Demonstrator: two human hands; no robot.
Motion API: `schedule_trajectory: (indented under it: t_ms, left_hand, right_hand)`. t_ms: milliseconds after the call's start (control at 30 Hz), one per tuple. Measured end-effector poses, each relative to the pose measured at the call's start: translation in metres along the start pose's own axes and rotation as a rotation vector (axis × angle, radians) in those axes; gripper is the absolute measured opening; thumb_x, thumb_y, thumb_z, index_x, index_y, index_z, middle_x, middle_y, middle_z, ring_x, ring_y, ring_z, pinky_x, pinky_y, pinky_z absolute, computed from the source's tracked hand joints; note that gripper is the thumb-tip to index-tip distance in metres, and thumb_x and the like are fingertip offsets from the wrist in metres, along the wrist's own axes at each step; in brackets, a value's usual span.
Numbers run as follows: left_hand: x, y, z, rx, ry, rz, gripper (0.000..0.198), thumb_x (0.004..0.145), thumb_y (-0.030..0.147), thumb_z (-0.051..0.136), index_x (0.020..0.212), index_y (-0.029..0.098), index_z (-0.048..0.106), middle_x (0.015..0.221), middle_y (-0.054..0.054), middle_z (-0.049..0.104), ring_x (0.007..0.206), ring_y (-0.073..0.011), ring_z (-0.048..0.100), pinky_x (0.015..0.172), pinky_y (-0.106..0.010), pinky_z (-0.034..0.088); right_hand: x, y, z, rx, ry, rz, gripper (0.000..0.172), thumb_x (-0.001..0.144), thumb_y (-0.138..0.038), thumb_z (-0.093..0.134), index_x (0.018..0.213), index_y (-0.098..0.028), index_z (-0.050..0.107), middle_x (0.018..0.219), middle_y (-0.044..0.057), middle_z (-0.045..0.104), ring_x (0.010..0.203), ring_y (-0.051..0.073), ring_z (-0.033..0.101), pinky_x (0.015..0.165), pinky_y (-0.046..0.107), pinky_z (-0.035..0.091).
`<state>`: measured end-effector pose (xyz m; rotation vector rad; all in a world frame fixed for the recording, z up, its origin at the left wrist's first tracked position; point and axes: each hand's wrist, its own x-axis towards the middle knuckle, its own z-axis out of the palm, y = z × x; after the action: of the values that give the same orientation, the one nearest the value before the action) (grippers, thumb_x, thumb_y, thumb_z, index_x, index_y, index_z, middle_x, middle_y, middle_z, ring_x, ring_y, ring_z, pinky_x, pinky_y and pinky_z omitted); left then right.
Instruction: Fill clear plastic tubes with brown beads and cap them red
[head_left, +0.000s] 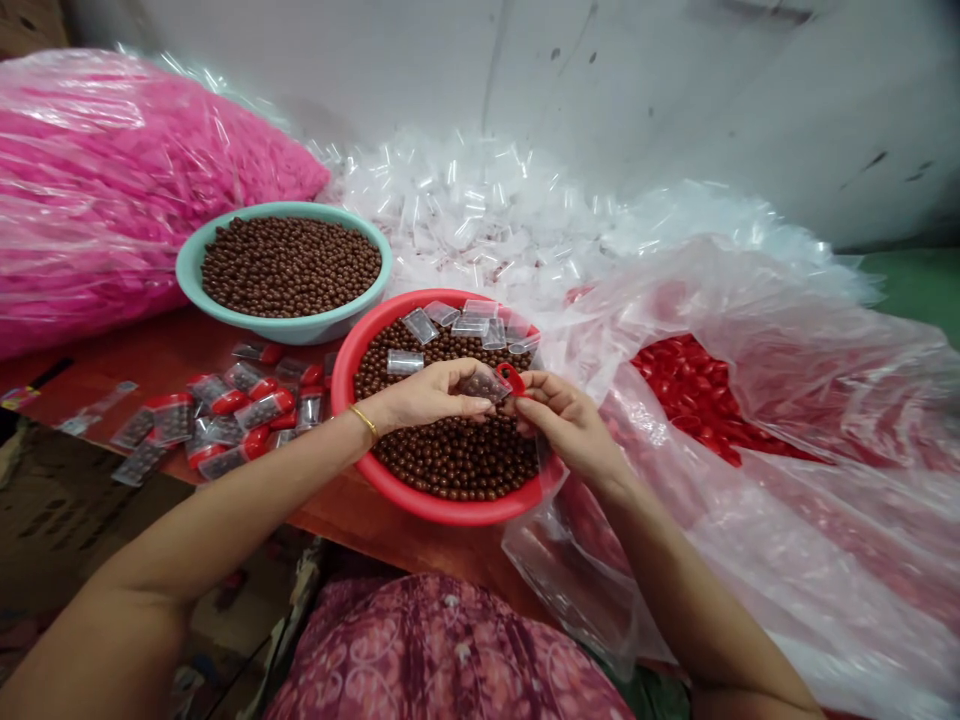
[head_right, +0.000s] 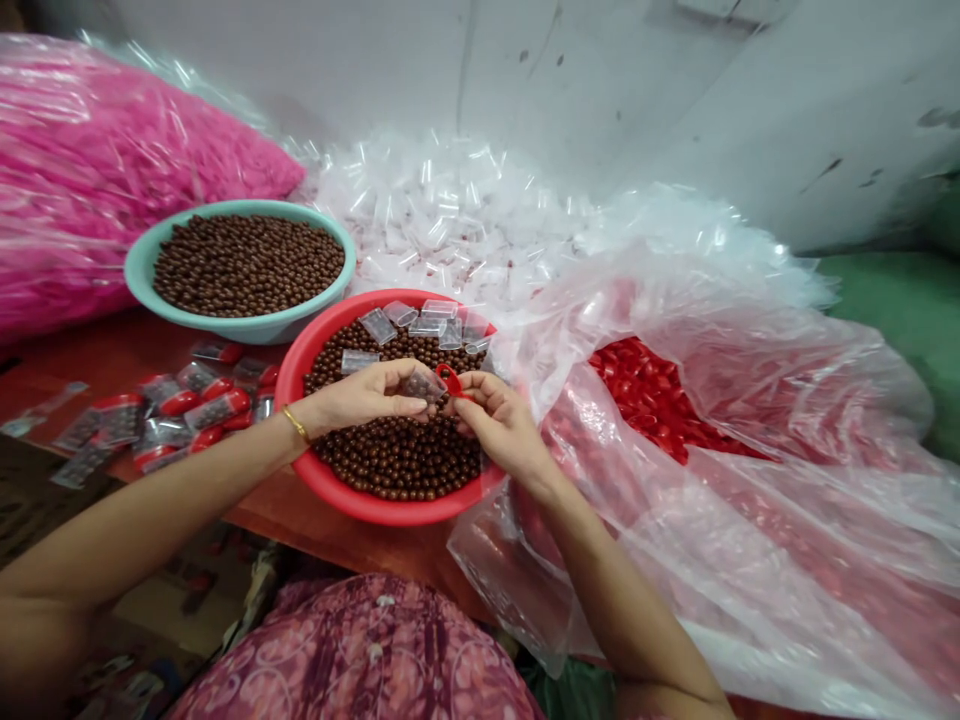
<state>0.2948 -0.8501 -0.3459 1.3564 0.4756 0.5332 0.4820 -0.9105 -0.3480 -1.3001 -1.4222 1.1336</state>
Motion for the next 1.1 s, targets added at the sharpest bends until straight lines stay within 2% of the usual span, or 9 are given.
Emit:
schedule_trajectory:
  t_ms: [100,200,267,333,500,633,767,967,1100]
  left_hand:
    - [-0.001,0.000,0.002,0.051,0.002,-0.008,0.026,0.073,0.027,0.067,0.090,0.015,0.051,0.077,0.003,0.054,0.067,-0.0073,0.053,0.066,-0.022,0.048]
    - [-0.002,0.000,0.004,0.117,0.010,-0.031,0.022,0.078,0.030,0.060,0.089,0.016,0.047,0.073,0.003,0.052,0.058,-0.0061,0.050,0.056,-0.020,0.043]
    - [-0.001,0.000,0.003,0.166,0.034,-0.029,0.020,0.081,0.032,0.055,0.089,0.016,0.046,0.069,0.004,0.049,0.054,-0.0062,0.046,0.053,-0.020,0.040]
    - [0.000,-0.002,0.002,0.255,0.083,0.019,0.020,0.080,0.032,0.055,0.090,0.016,0.047,0.069,0.004,0.049,0.057,-0.0076,0.046,0.056,-0.022,0.041]
    - [0.002,-0.009,0.001,0.590,0.220,0.165,0.024,0.070,0.024,0.062,0.089,0.015,0.051,0.085,0.000,0.057,0.080,-0.0151,0.053,0.076,-0.029,0.043]
    - [0.000,-0.007,0.004,0.751,0.282,0.143,0.013,0.069,0.020,0.057,0.079,0.017,0.049,0.073,0.003,0.054,0.069,-0.0132,0.050,0.065,-0.026,0.039]
    - [0.000,-0.004,0.007,0.832,0.328,0.107,0.013,0.064,0.017,0.055,0.068,0.018,0.043,0.061,0.005,0.047,0.057,-0.0105,0.042,0.054,-0.024,0.030]
    - [0.001,-0.004,0.006,0.919,0.354,0.059,0.014,0.061,0.018,0.054,0.062,0.019,0.041,0.057,0.004,0.046,0.054,-0.0108,0.040,0.052,-0.025,0.026]
    - [0.000,-0.003,0.009,0.990,0.337,0.111,0.011,0.063,0.025,0.057,0.067,0.017,0.050,0.062,0.001,0.054,0.055,-0.0122,0.045,0.054,-0.025,0.030]
  right_hand:
    - [0.002,0.000,0.001,-0.308,0.157,-0.246,0.018,0.081,-0.027,0.052,0.096,-0.019,0.058,0.086,0.003,0.067,0.074,0.014,0.062,0.070,0.029,0.051]
    - [0.003,-0.001,0.004,-0.584,0.174,-0.457,0.028,0.086,-0.021,0.045,0.110,-0.019,0.059,0.100,0.008,0.066,0.092,0.019,0.062,0.085,0.036,0.050]
    - [0.003,0.000,0.006,-0.691,0.171,-0.544,0.035,0.088,-0.019,0.042,0.120,-0.019,0.056,0.099,0.010,0.065,0.094,0.020,0.062,0.086,0.037,0.050]
    - [0.003,0.003,0.009,-0.739,0.188,-0.594,0.040,0.089,-0.018,0.041,0.127,-0.019,0.052,0.096,0.010,0.064,0.090,0.020,0.062,0.083,0.036,0.051]
    - [0.003,0.011,0.013,-0.792,0.134,-0.593,0.045,0.090,-0.018,0.039,0.134,-0.021,0.045,0.092,0.008,0.061,0.081,0.019,0.061,0.075,0.034,0.053]
    - [0.001,0.013,0.017,-0.905,0.128,-0.614,0.047,0.091,-0.017,0.036,0.138,-0.020,0.041,0.083,0.007,0.060,0.072,0.018,0.060,0.068,0.031,0.053]
    - [-0.002,0.016,0.019,-1.103,0.156,-0.724,0.051,0.090,-0.014,0.034,0.141,-0.015,0.037,0.074,0.007,0.058,0.061,0.019,0.056,0.054,0.030,0.048]
    - [0.003,0.007,0.012,-1.195,0.049,-0.764,0.044,0.086,-0.016,0.035,0.125,-0.010,0.056,0.064,0.007,0.058,0.054,0.018,0.053,0.046,0.029,0.040]
    - [0.007,-0.011,0.005,-0.972,-0.010,-0.649,0.035,0.089,-0.027,0.038,0.101,-0.015,0.068,0.066,0.006,0.061,0.057,0.015,0.055,0.054,0.027,0.044]
